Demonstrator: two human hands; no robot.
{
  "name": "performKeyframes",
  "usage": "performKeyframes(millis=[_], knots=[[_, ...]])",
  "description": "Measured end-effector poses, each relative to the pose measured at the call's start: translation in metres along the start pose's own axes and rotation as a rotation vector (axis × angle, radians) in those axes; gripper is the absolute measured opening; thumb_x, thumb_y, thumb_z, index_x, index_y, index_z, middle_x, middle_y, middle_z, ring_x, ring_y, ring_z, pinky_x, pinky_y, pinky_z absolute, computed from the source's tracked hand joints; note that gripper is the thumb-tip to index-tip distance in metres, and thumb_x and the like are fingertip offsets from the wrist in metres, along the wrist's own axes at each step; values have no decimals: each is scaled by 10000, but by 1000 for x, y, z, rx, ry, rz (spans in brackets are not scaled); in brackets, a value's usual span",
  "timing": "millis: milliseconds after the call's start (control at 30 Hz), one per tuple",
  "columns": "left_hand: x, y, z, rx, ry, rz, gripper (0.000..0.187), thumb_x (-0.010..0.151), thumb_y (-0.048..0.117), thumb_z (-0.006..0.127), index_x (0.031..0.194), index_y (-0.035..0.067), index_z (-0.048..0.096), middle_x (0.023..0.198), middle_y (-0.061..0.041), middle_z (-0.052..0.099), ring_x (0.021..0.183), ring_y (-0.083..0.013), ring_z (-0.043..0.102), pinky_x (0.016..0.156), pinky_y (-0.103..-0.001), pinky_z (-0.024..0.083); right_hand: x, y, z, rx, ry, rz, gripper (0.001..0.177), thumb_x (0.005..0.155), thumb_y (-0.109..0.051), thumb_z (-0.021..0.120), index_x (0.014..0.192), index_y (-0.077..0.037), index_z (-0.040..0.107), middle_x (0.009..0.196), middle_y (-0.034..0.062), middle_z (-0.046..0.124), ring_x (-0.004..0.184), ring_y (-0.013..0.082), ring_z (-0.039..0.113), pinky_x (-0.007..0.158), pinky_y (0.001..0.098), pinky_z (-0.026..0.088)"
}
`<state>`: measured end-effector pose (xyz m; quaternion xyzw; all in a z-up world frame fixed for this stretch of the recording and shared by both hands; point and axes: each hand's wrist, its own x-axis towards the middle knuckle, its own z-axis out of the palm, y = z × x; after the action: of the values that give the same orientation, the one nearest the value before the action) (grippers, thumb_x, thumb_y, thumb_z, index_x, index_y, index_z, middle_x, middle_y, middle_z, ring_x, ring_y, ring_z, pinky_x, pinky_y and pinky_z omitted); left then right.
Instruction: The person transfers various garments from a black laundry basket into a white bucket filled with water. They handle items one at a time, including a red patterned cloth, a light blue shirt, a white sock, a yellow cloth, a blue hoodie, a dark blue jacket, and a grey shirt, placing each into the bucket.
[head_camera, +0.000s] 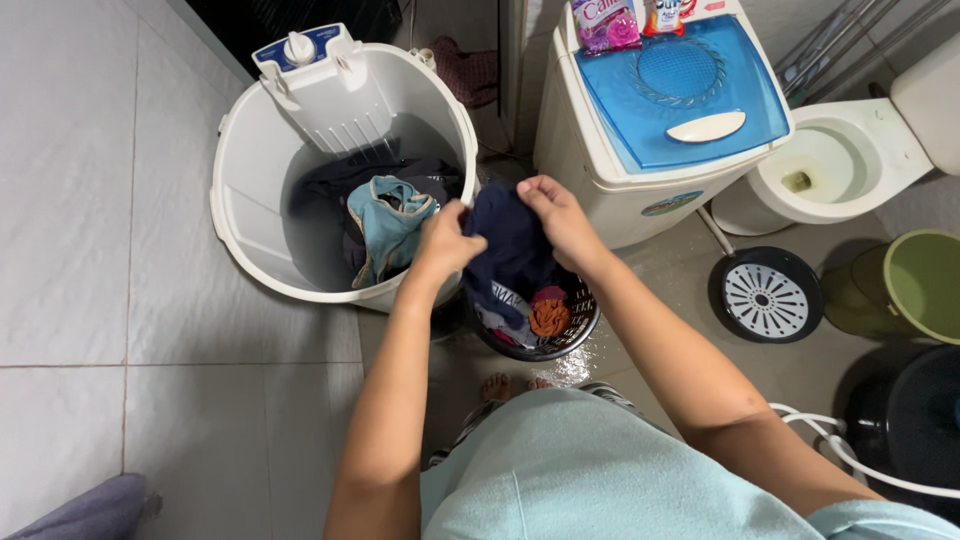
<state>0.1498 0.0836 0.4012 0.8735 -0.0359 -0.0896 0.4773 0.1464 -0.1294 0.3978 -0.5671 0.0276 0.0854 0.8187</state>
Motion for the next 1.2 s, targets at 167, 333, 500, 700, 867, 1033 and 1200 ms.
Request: performKeyframes(millis=[167,333,500,700,867,1033,1200], knots=[[2,-11,-7,-934,-187,-44,394,785,145,739,1134,-19,658,1024,-194,712,974,-281,688,873,-362,540,-8,-35,3,78,100,145,178,1011,-213,622,1068,-47,649,930,35,695,845,132,654,771,276,551],[-1,-3,0,55,140,157,470,734,175,866,1073,-27,610,1058,-215,687,984,-264,637,824,-335,494,-7,-50,-5,96,247,224,194,937,-223,610,1035,-64,664,892,40,725,801,152,700,750,309,594],[14,-25,0,-155,30,-130,293,891,188,816,1100,-6,747,1018,-148,759,872,-192,667,802,-299,514,14,-38,-47,71,248,34,185,1022,-203,690,1057,-22,665,926,34,691,828,145,644,791,307,527],[34,-24,4,-1104,-175,-106,250,1032,169,680,1213,-1,708,1127,-18,703,1028,-106,620,921,-253,504,31,-18,-46,-472,185,-128,375,943,-267,672,1272,-93,626,1153,68,673,1071,170,634,963,303,508],[16,18,-7,-970,-373,147,485,811,-2,804,1246,78,604,1165,0,683,1130,-125,640,1005,-273,503,7,-24,-7,-473,-153,-73,427,986,-298,644,1369,-119,582,1296,31,637,1178,119,590,998,276,481],[13,19,-39,-612,-312,125,488,768,-42,810,1212,45,627,1157,-25,695,1091,-141,652,968,-282,526,6,-34,16,-476,-216,-11,292,982,-271,715,1112,-10,738,958,23,731,861,83,627,796,250,509],[21,-33,-68,34,-23,15,305,770,2,838,1042,7,699,934,-51,719,874,-149,682,800,-297,556,13,-46,24,-246,-173,-125,237,1043,-253,665,1053,-25,728,934,-38,698,838,31,608,787,198,496]])
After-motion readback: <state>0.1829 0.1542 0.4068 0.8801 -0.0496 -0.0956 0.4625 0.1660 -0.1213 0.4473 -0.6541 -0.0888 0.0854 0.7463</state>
